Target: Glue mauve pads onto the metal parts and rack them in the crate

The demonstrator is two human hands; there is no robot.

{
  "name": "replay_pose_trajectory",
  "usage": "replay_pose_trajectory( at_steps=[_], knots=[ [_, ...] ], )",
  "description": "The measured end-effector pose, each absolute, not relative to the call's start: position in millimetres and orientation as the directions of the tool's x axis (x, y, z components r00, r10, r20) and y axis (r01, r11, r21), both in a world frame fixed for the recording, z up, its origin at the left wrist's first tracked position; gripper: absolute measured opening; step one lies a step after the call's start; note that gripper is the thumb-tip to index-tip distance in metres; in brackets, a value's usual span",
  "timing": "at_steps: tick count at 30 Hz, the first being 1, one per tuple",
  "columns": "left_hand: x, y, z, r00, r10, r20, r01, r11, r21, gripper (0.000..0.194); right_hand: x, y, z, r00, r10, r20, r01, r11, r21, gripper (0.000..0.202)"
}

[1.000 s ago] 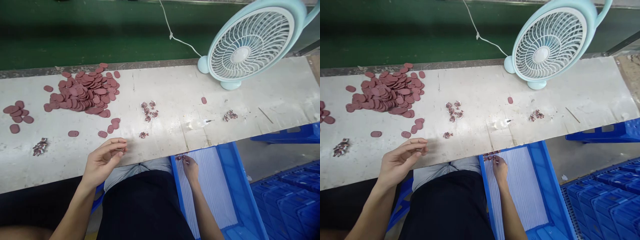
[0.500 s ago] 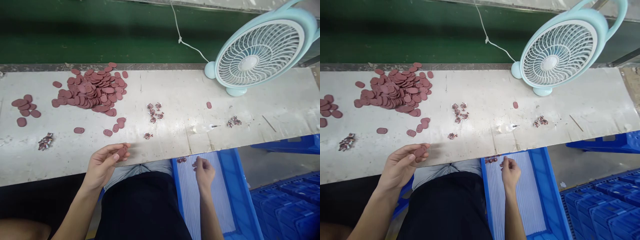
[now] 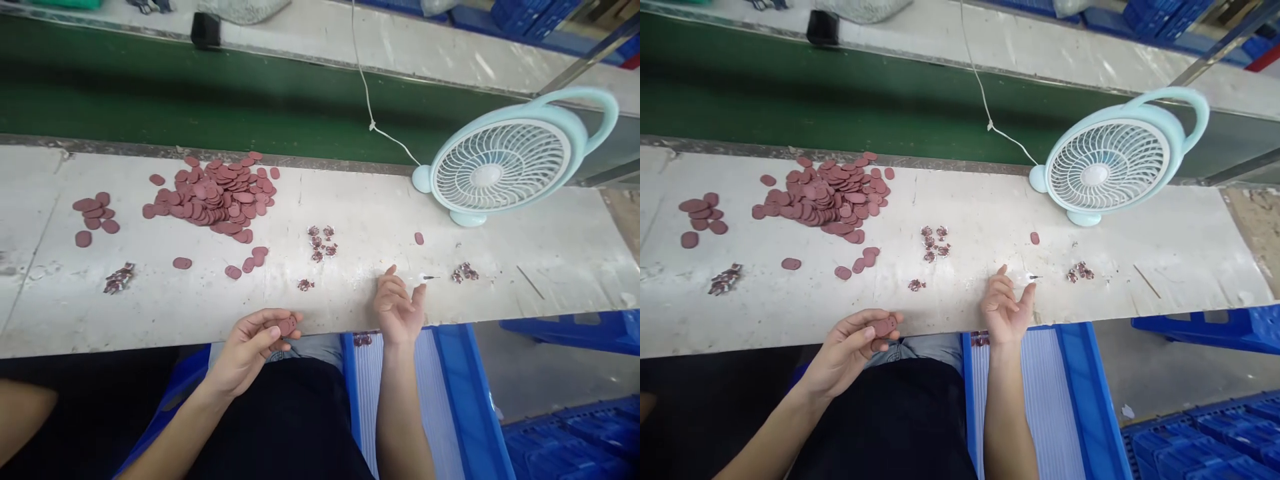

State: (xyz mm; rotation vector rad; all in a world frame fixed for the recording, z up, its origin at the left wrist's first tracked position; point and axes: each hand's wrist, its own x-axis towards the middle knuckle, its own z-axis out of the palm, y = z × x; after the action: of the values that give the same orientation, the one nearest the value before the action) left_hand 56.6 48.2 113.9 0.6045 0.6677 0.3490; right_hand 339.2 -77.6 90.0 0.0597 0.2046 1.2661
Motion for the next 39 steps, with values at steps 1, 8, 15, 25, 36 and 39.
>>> replay_pose_trajectory(
  at_steps=[1, 8, 15, 25, 36, 39],
  knots=[
    [57, 46, 114, 0.741, 0.475, -0.475, -0.117, 0.788, 0.605, 0.019, 341, -75, 93, 0.277, 0.953, -0.125, -0.945, 0.293, 0.143, 0.036],
    [69, 31, 120, 0.786, 0.402, -0.47, -0.175, 0.874, 0.454, 0.023, 272, -65, 146, 0.551, 0.735, -0.395, -0.761, 0.248, -0.599, 0.038],
    [75, 25, 126, 0.854, 0.354, -0.381, -0.198, 0.899, 0.391, 0.04, 208, -64, 177, 0.787, 0.599, -0.15, -0.253, 0.09, -0.963, 0.027],
    [78, 21, 120, 0.847, 0.4, -0.351, -0.183, 0.838, 0.515, 0.04, 210, -63, 177, 0.79, 0.588, -0.172, -0.261, 0.07, -0.963, 0.029],
    [82, 13, 127, 0.777, 0.44, -0.451, -0.227, 0.863, 0.451, 0.019, 195, -66, 159, 0.841, 0.537, 0.063, 0.004, 0.11, -0.994, 0.025],
    [82, 12, 127, 0.782, 0.417, -0.463, -0.212, 0.877, 0.431, 0.029, 192, -67, 155, 0.85, 0.509, 0.139, 0.109, 0.088, -0.99, 0.024]
  ],
)
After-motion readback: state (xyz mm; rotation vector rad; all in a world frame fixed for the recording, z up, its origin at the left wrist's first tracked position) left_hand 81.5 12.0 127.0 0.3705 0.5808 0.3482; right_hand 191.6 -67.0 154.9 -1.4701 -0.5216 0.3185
